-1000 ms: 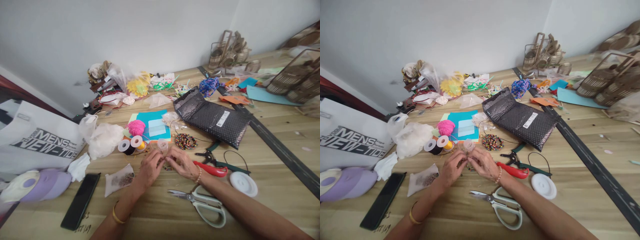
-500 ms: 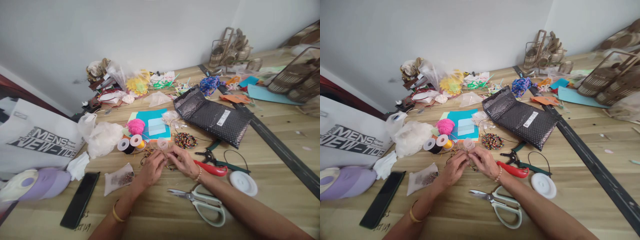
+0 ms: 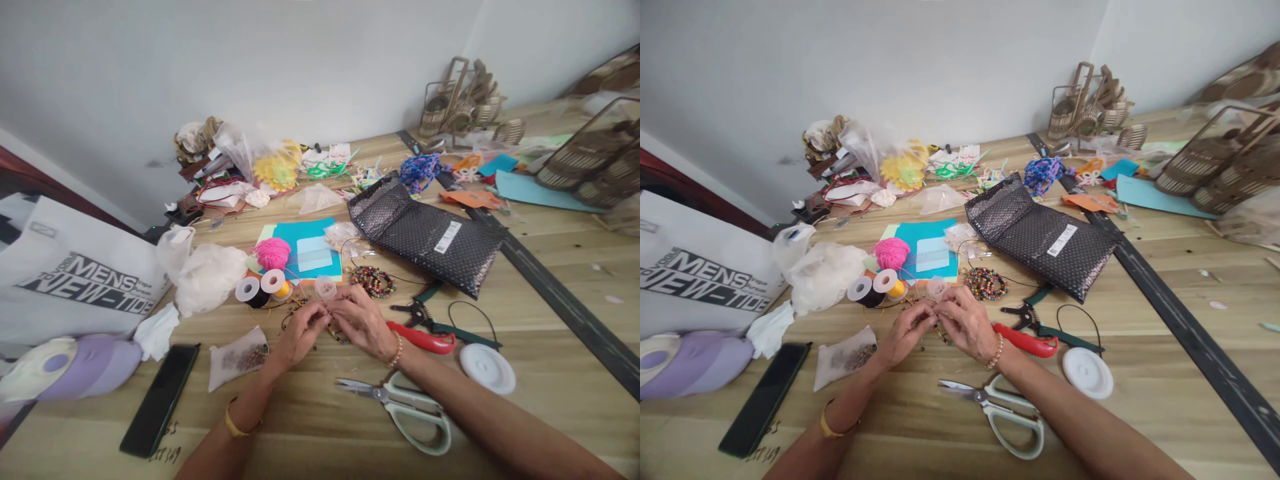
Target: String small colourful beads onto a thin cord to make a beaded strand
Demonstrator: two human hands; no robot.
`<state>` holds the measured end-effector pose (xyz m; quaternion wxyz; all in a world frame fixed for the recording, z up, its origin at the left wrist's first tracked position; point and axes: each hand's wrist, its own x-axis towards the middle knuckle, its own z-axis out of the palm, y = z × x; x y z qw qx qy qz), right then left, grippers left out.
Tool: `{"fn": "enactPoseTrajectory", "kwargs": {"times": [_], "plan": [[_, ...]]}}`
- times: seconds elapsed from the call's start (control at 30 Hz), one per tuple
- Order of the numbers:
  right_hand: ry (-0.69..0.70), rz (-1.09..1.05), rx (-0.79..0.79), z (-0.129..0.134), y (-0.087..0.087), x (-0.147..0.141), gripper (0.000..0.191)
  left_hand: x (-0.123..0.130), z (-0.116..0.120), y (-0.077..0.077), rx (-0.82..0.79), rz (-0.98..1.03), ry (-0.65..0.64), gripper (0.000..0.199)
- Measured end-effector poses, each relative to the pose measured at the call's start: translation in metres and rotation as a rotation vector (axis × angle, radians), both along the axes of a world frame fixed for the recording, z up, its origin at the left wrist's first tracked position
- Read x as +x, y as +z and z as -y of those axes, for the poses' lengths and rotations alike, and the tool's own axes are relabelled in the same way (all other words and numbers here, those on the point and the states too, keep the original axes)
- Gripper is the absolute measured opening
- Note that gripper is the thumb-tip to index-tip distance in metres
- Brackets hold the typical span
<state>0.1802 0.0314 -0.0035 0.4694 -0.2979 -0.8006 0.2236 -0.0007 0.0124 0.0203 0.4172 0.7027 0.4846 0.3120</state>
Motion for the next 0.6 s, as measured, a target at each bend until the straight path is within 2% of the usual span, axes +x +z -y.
{"fn": "enactPoseTrajectory", "kwargs": {"times": [0.3, 0.6], "plan": [[0.021, 0.019, 0.043, -0.0023, -0.0061, -0.0012, 0.015, 0.0, -0.0005, 0.0002, 0.004, 0.004, 0.021, 0.018], [0.044, 0.015, 0.015, -0.0028, -0.0065, -0.0008, 0.012, -0.002, -0.0011, -0.001, -0.034, 0.054, 0.009, 0.021]]}}
